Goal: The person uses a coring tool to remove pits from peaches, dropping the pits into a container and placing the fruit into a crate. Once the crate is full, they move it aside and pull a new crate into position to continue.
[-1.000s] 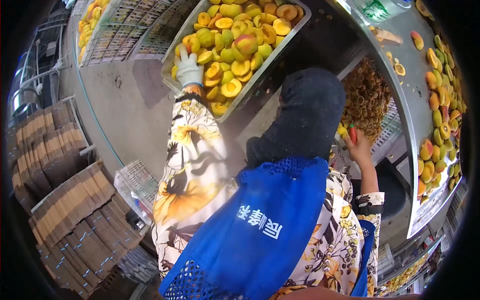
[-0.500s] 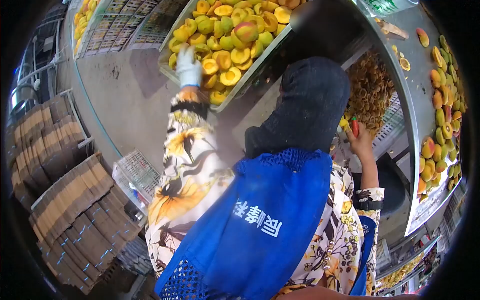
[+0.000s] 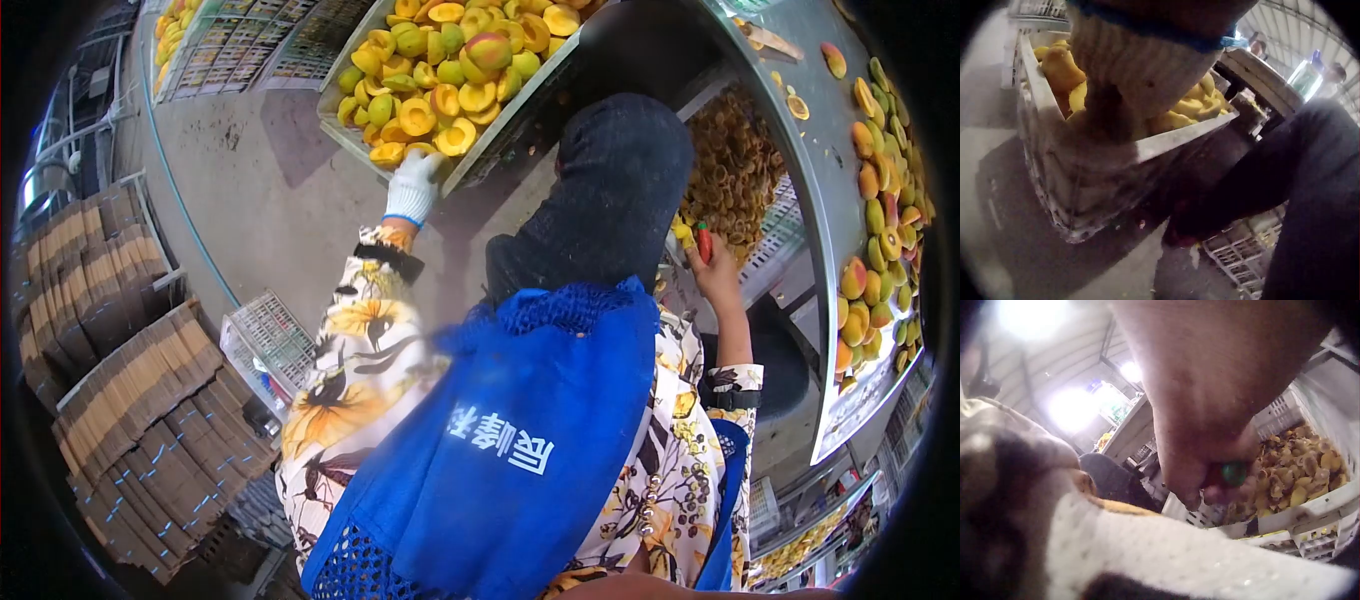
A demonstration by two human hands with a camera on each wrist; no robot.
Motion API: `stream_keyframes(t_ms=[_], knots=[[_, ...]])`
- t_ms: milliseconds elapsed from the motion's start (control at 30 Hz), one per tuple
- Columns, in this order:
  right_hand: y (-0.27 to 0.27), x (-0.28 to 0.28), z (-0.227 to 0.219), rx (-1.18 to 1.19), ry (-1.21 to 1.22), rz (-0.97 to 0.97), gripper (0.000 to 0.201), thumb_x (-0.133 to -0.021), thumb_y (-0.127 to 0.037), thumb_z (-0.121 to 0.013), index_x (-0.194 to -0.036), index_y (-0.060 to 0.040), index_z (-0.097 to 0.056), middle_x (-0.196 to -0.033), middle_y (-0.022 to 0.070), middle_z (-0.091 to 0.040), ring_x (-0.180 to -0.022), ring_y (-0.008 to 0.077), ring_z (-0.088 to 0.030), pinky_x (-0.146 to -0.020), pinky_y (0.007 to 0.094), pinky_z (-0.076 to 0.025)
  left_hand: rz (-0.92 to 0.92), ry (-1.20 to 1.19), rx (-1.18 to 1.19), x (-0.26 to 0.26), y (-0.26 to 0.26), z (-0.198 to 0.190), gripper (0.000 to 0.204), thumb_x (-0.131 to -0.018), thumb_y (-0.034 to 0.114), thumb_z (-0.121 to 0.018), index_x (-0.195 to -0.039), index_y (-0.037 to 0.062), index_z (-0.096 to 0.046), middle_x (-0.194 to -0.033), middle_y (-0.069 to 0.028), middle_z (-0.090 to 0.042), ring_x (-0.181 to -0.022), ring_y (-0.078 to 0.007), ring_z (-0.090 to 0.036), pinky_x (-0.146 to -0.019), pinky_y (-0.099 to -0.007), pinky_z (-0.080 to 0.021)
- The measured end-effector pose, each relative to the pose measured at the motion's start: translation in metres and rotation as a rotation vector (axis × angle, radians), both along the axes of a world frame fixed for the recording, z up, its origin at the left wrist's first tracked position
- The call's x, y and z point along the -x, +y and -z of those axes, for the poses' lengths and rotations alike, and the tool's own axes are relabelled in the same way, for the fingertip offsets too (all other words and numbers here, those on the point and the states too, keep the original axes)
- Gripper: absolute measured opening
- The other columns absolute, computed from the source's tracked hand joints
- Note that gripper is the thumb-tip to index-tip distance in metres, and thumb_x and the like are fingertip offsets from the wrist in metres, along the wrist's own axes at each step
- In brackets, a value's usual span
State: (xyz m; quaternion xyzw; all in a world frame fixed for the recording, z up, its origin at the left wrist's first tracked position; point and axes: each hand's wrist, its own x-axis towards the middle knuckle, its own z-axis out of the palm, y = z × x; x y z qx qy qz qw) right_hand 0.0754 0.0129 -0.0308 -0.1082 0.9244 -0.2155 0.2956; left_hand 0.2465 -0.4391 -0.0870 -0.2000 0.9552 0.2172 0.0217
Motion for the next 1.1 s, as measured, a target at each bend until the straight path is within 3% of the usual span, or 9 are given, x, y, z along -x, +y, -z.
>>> stream_keyframes(t_ms=[233,467,567,667,767,833,933,1033,1100], knots=[[-0.014,0.000,0.002,0.072,0.025,-0.024,0.040,-0.080,-0.027,-0.063,-0.112,-0.0050,-0.053,-0.088,0.0216,-0.061,-0.081,0.0348,-0.061,-0.071,0.0393,-0.046,0.061,-0.172,0.148,0.013,-0.013,0.023,0.015,-0.072,0.007,-0.054,-0.086,0.0099,-0.061,-0.088,-0.0175,-0.054,-0.082,-0.0388,-0.057,-0.070,-0.0448,-0.047],[-0.006,0.001,-0.001,0.086,0.002,-0.022,0.039,-0.079,-0.030,-0.064,-0.108,-0.0055,-0.054,-0.090,0.0218,-0.061,-0.084,0.0380,-0.059,-0.072,0.0415,-0.046,-0.073,-0.415,0.322,0.064,0.008,-0.019,0.015,-0.073,0.016,-0.057,-0.086,0.0129,-0.063,-0.087,-0.0172,-0.058,-0.080,-0.0362,-0.060,-0.070,-0.0461,-0.048],[0.018,0.001,0.023,0.066,0.135,0.082,0.038,-0.079,-0.030,-0.064,-0.107,-0.0063,-0.053,-0.087,0.0215,-0.060,-0.083,0.0373,-0.059,-0.072,0.0413,-0.046,-0.138,0.039,0.395,0.113,0.022,-0.044,0.013,-0.074,0.022,-0.057,-0.083,0.0129,-0.061,-0.087,-0.0139,-0.059,-0.076,-0.0342,-0.061,-0.066,-0.0454,-0.049],[0.018,0.001,0.020,0.062,0.117,0.137,0.037,-0.079,-0.029,-0.064,-0.107,-0.0074,-0.053,-0.083,0.0201,-0.059,-0.080,0.0358,-0.059,-0.072,0.0405,-0.045,-0.186,-0.073,0.417,0.168,0.034,-0.070,0.024,-0.078,0.033,-0.058,-0.094,0.0144,-0.063,-0.096,-0.0138,-0.058,-0.084,-0.0301,-0.062,-0.071,-0.0427,-0.049],[0.017,0.000,0.022,0.068,0.151,0.117,0.041,-0.079,-0.030,-0.065,-0.111,-0.0073,-0.053,-0.081,0.0184,-0.058,-0.077,0.0337,-0.057,-0.073,0.0389,-0.045,-0.091,-0.116,0.407,0.201,0.029,-0.045,0.029,-0.077,0.036,-0.059,-0.102,0.0209,-0.060,-0.109,-0.0168,-0.052,-0.096,-0.0331,-0.056,-0.077,-0.0440,-0.048],[0.010,-0.002,0.011,0.084,0.158,0.120,0.041,-0.079,-0.029,-0.066,-0.111,-0.0064,-0.053,-0.085,0.0179,-0.059,-0.080,0.0327,-0.057,-0.074,0.0374,-0.045,-0.012,-0.104,0.370,0.200,0.016,-0.012,0.030,-0.077,0.036,-0.058,-0.106,0.0263,-0.059,-0.116,-0.0177,-0.048,-0.103,-0.0372,-0.050,-0.081,-0.0464,-0.046],[0.007,-0.002,0.001,0.119,0.104,0.137,0.042,-0.080,-0.027,-0.066,-0.113,-0.0054,-0.053,-0.092,0.0170,-0.059,-0.085,0.0304,-0.058,-0.076,0.0351,-0.045,-0.012,-0.087,0.281,0.189,0.014,-0.022,0.033,-0.076,0.032,-0.058,-0.108,0.0266,-0.062,-0.116,-0.0169,-0.051,-0.105,-0.0340,-0.051,-0.085,-0.0448,-0.045],[0.009,-0.001,0.002,0.144,0.057,0.128,0.042,-0.080,-0.025,-0.066,-0.115,-0.0053,-0.053,-0.096,0.0160,-0.060,-0.088,0.0280,-0.059,-0.078,0.0338,-0.045,-0.144,0.244,0.039,0.160,-0.007,-0.027,0.031,-0.072,0.027,-0.063,-0.103,0.0222,-0.066,-0.113,-0.0178,-0.055,-0.106,-0.0337,-0.052,-0.088,-0.0419,-0.045],[0.005,-0.002,0.005,0.146,0.063,0.102,0.042,-0.080,-0.024,-0.066,-0.116,-0.0053,-0.053,-0.096,0.0156,-0.060,-0.089,0.0270,-0.059,-0.078,0.0335,-0.045,-0.268,0.549,0.162,0.134,-0.030,-0.032,0.029,-0.069,0.024,-0.071,-0.094,0.0094,-0.069,-0.105,-0.0163,-0.060,-0.102,-0.0315,-0.055,-0.089,-0.0394,-0.044]])
